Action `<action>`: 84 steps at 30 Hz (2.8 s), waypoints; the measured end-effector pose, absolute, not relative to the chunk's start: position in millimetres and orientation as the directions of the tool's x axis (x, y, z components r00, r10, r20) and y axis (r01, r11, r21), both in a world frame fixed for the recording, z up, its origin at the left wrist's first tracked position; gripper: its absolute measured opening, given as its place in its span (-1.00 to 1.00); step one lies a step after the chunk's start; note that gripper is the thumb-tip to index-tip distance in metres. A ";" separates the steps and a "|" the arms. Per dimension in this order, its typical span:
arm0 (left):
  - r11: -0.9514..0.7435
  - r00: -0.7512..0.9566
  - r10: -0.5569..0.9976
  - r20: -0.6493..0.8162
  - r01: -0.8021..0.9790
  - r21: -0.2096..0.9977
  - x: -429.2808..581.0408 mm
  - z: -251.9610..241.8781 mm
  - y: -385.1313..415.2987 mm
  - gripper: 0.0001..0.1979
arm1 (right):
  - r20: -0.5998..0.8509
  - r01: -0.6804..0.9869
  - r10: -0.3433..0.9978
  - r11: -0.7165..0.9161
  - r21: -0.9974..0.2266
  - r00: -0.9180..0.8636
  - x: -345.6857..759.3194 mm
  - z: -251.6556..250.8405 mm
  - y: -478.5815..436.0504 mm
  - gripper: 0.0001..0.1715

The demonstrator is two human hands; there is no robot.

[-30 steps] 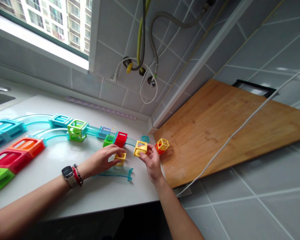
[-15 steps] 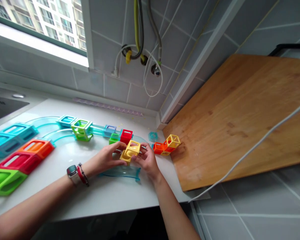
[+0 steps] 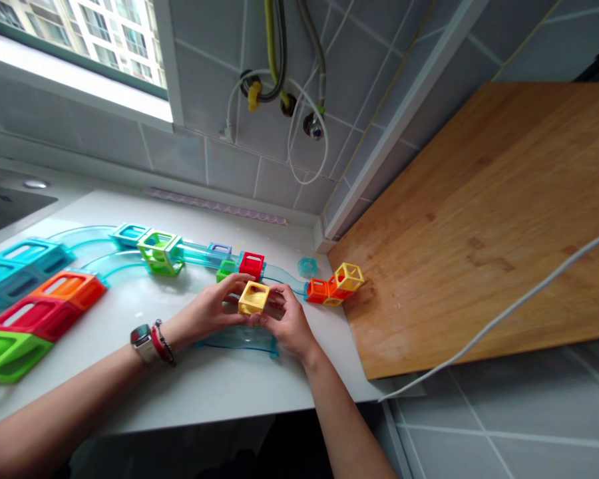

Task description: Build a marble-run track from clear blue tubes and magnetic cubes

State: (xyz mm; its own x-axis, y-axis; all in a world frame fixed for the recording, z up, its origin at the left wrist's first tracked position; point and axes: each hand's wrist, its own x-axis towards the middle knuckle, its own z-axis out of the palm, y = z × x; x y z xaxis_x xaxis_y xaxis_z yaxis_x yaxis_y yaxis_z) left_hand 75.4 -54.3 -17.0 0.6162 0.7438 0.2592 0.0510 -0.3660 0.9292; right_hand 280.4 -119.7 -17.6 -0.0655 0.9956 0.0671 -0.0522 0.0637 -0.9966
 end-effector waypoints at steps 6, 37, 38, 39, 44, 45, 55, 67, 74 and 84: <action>-0.366 0.604 0.746 0.280 0.020 0.930 76.0 -18.9 -54.8 -0.32 | 0.054 -0.065 0.994 0.048 -0.997 -0.093 280.3 -18.7 -120.3 -0.33; -0.427 0.676 0.692 0.252 0.102 0.898 65.6 -10.7 -46.3 -0.46 | 0.424 0.341 0.836 0.309 -0.888 0.348 377.3 91.0 -138.9 -0.64; -0.422 0.674 0.697 0.247 0.107 0.900 65.4 -11.0 -45.8 -0.46 | 0.418 0.282 0.794 0.320 -0.905 0.441 384.5 93.7 -138.5 -0.64; -0.420 0.670 0.701 0.246 0.109 0.901 65.2 -11.6 -45.3 -0.46 | 0.402 0.236 0.747 0.325 -0.916 0.529 388.8 91.3 -139.3 -0.64; -0.432 0.651 0.711 0.264 0.109 0.895 64.6 -16.5 -44.6 -0.46 | 0.414 0.339 0.622 0.242 -0.909 0.665 376.0 27.3 -152.5 -0.36; -0.432 0.650 0.712 0.266 0.107 0.895 64.5 -17.1 -44.9 -0.46 | 0.432 0.358 0.614 0.249 -0.900 0.660 371.8 13.3 -153.3 -0.27; -0.447 0.643 0.711 0.283 0.103 0.889 62.9 -14.5 -47.6 -0.49 | 0.643 0.710 0.492 0.071 -0.701 0.586 373.7 -25.5 -128.1 0.00; -0.456 0.636 0.718 0.282 0.124 0.881 64.5 -17.5 -44.9 -0.45 | 0.767 0.902 0.528 0.002 -0.431 0.365 378.9 -20.0 -123.2 -0.07; -0.456 0.641 0.714 0.282 0.121 0.881 64.1 -17.2 -44.8 -0.45 | 0.764 0.894 0.513 -0.018 -0.448 0.393 385.0 -20.3 -121.6 -0.25; -0.446 0.637 0.720 0.277 0.119 0.887 64.3 -14.6 -46.0 -0.45 | 0.733 0.871 0.525 -0.035 -0.490 0.433 388.9 -19.2 -125.4 -0.22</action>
